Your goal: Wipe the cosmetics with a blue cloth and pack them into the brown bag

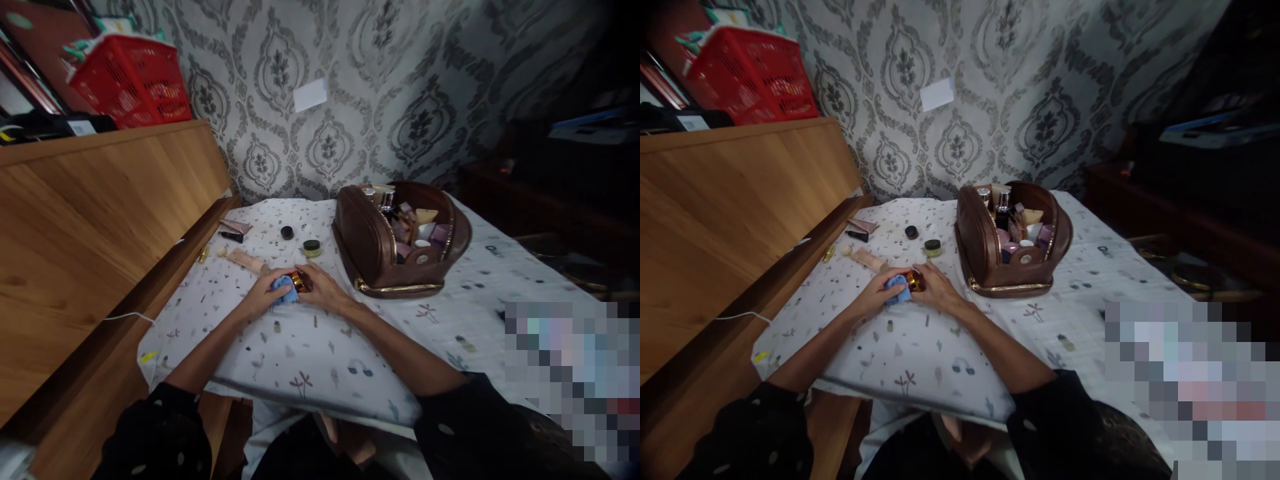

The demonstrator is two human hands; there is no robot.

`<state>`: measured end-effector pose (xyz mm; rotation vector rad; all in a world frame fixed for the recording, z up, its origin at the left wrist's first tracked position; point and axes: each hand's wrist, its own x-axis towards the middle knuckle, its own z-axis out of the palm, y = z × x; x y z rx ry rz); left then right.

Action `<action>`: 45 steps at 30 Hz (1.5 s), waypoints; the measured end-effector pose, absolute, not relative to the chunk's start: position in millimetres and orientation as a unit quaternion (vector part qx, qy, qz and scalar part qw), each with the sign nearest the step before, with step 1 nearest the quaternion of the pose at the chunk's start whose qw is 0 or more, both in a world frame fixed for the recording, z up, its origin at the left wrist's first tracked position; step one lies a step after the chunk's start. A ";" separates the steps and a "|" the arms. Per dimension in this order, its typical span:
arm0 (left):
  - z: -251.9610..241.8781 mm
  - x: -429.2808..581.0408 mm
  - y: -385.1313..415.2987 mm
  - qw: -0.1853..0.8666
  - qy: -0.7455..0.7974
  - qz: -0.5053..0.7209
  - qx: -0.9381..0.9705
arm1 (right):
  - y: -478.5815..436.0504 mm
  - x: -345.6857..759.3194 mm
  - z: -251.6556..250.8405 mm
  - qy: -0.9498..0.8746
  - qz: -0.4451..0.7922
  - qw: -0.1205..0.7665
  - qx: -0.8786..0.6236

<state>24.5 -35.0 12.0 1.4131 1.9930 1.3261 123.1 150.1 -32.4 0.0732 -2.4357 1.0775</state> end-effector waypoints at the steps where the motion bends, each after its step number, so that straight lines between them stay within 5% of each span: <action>1: 10.6 24.0 -41.6 0.183 0.709 0.470 0.492 | 149.2 123.9 -30.8 -0.889 0.397 0.224 0.035; 9: 4.3 19.1 -74.7 0.068 0.767 0.392 0.504 | 135.7 132.9 -18.1 -0.846 0.498 0.166 0.099; 19: 26.5 32.3 -68.3 0.016 0.744 0.534 0.401 | 132.8 126.6 -23.1 -0.885 0.417 0.192 0.074; 30: 23.0 67.6 -28.0 -0.011 0.834 0.237 0.498 | 132.9 122.5 -33.2 -0.904 0.357 0.225 0.066; 38: 8.0 51.3 -4.7 0.008 0.774 0.521 0.360 | 130.7 126.9 -23.6 -0.920 0.338 0.197 0.033; 45: -6.9 34.1 20.1 -0.012 0.730 0.635 0.253 | 131.6 130.7 -20.8 -0.895 0.405 0.183 0.039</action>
